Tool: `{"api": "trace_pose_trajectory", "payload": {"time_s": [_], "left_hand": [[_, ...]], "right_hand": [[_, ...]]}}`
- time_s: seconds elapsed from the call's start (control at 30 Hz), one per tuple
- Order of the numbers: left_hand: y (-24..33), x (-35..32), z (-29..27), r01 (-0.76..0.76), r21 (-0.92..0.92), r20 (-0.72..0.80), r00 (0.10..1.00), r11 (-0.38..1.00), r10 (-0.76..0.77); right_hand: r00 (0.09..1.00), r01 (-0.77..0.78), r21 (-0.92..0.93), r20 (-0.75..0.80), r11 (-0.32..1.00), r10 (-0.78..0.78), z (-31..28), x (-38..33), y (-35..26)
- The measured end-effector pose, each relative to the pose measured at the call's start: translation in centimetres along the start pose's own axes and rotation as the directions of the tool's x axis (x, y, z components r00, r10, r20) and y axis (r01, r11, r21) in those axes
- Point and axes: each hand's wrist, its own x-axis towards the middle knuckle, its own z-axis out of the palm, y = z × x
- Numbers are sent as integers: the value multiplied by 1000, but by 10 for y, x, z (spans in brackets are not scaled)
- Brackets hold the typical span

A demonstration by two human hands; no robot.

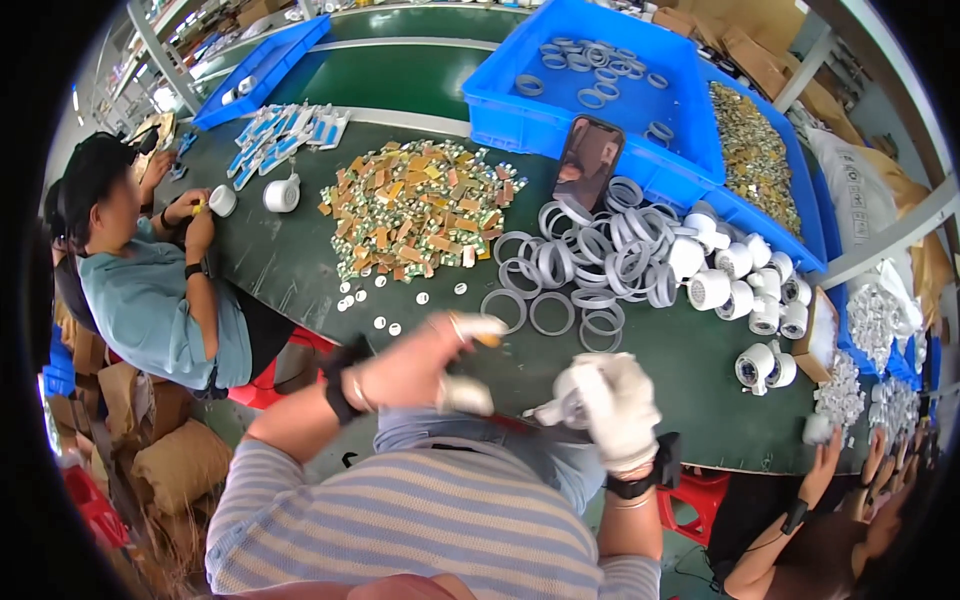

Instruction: The person picks up a grey ring and a white housing, then presses the ring into the housing. They then pick up a circuit board, insert it into the housing, and place the assembled unit on the table before repeating the process.

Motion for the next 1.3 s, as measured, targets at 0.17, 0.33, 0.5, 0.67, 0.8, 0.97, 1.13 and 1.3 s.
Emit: {"api": "trace_pose_trajectory", "payload": {"time_s": [0.17,0.33,0.5,0.67,0.8,0.97,1.13,1.3], "left_hand": [[-87,43,-50,164,776,-257,964,609,67],[-101,49,-55,52,798,-161,978,600,129],[-72,38,-48,120,340,-292,956,933,-16],[-12,15,10,237,-764,-39,912,601,-409],[-7,15,54,273,-957,199,867,102,-457],[-9,22,69,247,-946,157,916,211,-370],[3,21,70,307,-935,224,900,179,-373],[-2,14,62,392,-851,289,905,349,-311]], "right_hand": [[979,94,-654,-77,750,-189,-43,33,22],[881,278,-645,-124,712,-456,-31,5,-16],[871,336,-737,7,586,-491,-16,-26,-8],[879,267,-778,-46,569,-475,3,-28,17],[848,266,-684,-169,679,-502,0,-26,23],[945,307,-198,-51,931,-322,-9,-25,-3],[946,309,-131,144,942,-291,2,-15,-9],[910,398,-157,191,904,-368,1,-6,-9]]}}
